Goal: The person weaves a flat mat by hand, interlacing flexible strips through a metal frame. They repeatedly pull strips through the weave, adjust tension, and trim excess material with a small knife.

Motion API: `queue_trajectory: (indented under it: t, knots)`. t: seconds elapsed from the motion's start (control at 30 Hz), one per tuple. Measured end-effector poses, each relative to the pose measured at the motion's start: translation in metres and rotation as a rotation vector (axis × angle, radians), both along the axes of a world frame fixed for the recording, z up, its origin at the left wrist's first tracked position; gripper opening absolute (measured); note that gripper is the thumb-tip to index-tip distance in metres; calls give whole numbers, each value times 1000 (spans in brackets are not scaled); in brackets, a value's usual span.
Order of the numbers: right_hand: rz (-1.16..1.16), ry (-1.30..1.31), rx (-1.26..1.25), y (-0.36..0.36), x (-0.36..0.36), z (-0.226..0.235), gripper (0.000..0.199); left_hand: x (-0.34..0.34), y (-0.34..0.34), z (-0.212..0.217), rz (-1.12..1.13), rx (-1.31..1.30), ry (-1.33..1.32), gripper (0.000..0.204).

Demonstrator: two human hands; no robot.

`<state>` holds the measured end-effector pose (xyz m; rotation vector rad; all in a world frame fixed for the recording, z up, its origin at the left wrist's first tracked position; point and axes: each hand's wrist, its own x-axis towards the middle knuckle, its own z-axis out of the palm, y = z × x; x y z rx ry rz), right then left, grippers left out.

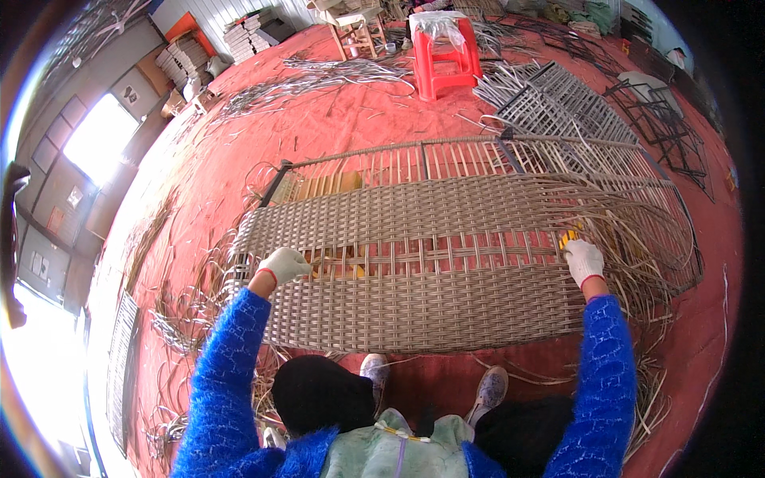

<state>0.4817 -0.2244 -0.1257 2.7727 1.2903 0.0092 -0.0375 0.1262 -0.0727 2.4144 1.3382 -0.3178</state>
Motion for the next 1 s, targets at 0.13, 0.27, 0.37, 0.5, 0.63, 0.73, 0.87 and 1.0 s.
queue_trajectory:
  t: [0.13,0.27,0.37,0.5,0.63,0.73,0.87,1.0]
  knots:
    - [44,17,66,-1,0,-1,18,8,-34,-5,23,346,99,20]
    - [55,20,88,-2,1,-3,17,9,-45,-18,-138,593,139,16]
    - [40,41,93,-2,2,-4,17,7,-42,-23,-161,653,116,14]
    - [5,15,38,-2,2,-3,17,12,-38,-20,-176,650,156,11]
    - [47,36,74,-2,1,-3,17,16,-35,-13,-234,650,126,10]
    - [42,41,86,-2,1,-3,17,11,-31,-12,-271,746,38,7]
    - [54,29,100,-3,2,-4,17,5,-21,-20,-61,579,-148,10]
    - [29,-4,56,-3,2,-5,17,-3,-5,-24,215,111,-459,35]
